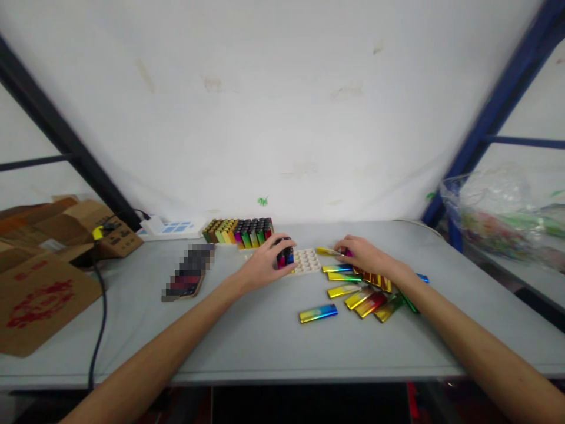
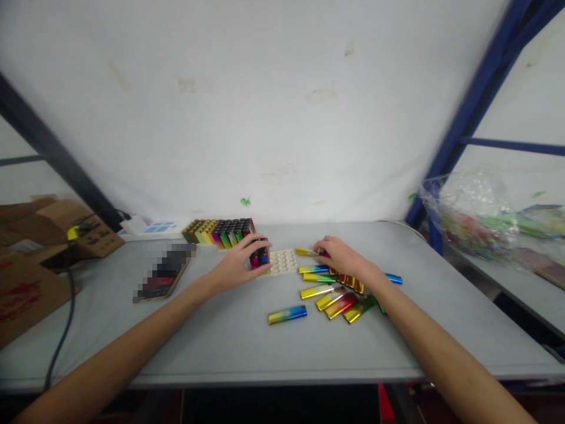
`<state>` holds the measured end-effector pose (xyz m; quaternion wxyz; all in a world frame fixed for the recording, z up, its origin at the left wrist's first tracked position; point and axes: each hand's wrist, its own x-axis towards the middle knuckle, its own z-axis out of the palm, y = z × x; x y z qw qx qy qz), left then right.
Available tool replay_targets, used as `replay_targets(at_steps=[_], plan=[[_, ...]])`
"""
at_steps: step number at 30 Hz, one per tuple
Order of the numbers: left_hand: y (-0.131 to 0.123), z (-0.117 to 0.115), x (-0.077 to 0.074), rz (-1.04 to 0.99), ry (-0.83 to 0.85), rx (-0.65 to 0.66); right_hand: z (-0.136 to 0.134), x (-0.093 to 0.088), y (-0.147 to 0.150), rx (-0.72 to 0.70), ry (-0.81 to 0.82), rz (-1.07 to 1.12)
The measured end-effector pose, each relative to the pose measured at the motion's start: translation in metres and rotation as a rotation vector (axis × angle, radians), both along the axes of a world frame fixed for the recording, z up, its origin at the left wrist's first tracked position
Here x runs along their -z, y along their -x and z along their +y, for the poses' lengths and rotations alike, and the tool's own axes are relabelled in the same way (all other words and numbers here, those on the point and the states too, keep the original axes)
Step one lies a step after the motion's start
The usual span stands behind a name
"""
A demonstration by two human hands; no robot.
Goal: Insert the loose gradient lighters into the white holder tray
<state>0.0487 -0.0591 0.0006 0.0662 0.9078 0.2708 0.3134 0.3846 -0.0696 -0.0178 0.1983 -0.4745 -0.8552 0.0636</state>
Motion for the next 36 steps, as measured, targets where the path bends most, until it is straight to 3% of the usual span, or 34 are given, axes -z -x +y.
replay_targets(at_steps=[10, 17, 22, 30, 36], plan=[[0.004, -0.002, -0.014, 0.031, -0.006, 0.069, -0.001, -0.008, -0.002, -0.002, 0.045, 0.259], [0.004, -0.001, -0.009, 0.010, 0.002, 0.083, -0.008, -0.019, 0.012, 0.054, 0.226, 0.768], [0.004, -0.002, -0.010, -0.013, 0.004, 0.097, -0.020, -0.026, 0.028, -0.053, 0.420, 1.068], [0.004, -0.003, -0.009, -0.016, 0.015, 0.111, -0.035, -0.032, 0.050, -0.046, 0.433, 1.049], [0.004, -0.004, -0.010, -0.024, 0.014, 0.112, -0.031, -0.024, 0.050, 0.158, 0.197, 0.833]])
